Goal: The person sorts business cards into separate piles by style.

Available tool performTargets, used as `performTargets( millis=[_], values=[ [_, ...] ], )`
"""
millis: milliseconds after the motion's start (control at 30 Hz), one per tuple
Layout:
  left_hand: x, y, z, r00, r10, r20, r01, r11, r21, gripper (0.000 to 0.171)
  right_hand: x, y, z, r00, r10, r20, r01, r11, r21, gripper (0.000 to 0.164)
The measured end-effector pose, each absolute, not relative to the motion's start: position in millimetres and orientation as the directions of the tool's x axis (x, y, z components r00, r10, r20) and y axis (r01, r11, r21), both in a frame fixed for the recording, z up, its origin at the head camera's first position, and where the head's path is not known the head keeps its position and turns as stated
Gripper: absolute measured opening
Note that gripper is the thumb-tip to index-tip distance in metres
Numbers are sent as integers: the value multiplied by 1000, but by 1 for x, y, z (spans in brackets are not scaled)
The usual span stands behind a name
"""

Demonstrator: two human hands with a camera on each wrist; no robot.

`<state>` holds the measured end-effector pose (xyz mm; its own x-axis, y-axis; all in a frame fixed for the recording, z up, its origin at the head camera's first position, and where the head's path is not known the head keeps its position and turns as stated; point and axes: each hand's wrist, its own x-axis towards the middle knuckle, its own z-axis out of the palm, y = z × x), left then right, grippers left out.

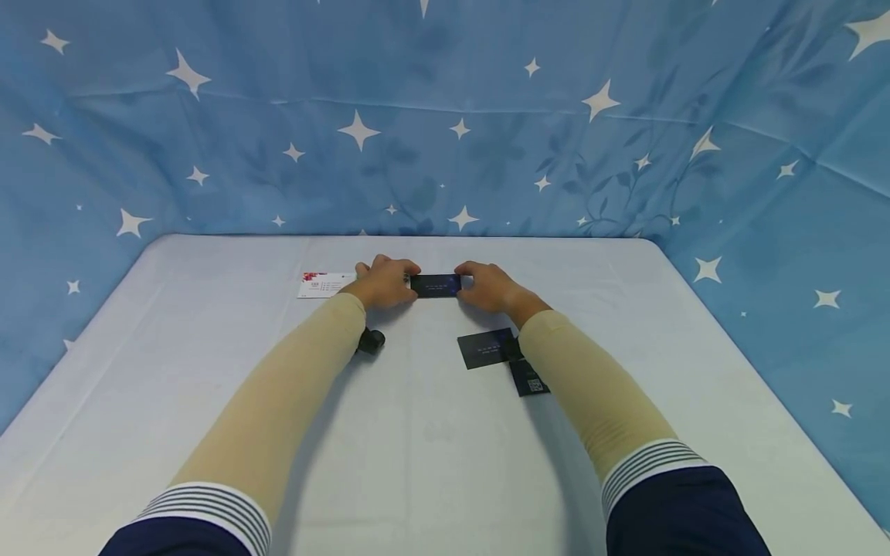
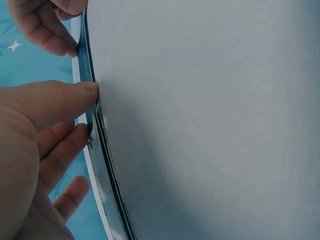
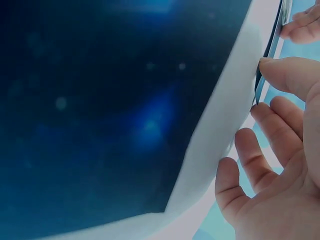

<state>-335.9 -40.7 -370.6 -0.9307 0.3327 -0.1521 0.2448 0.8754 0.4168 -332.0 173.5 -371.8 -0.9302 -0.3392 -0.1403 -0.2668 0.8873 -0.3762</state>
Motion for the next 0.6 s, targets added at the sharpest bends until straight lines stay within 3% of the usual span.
performTargets(
  millis=[267,600],
  values=[
    [-326,-33,-361,-917,378,-132,290,854,433,55,-322,178,-365,-939,-285,-190,-183,887,-424,58],
    [-289,-7,-358,-874,478,-90,392,801,452,57,-287,216,-350,-900,-374,-225,-243,857,-454,61]
  ],
)
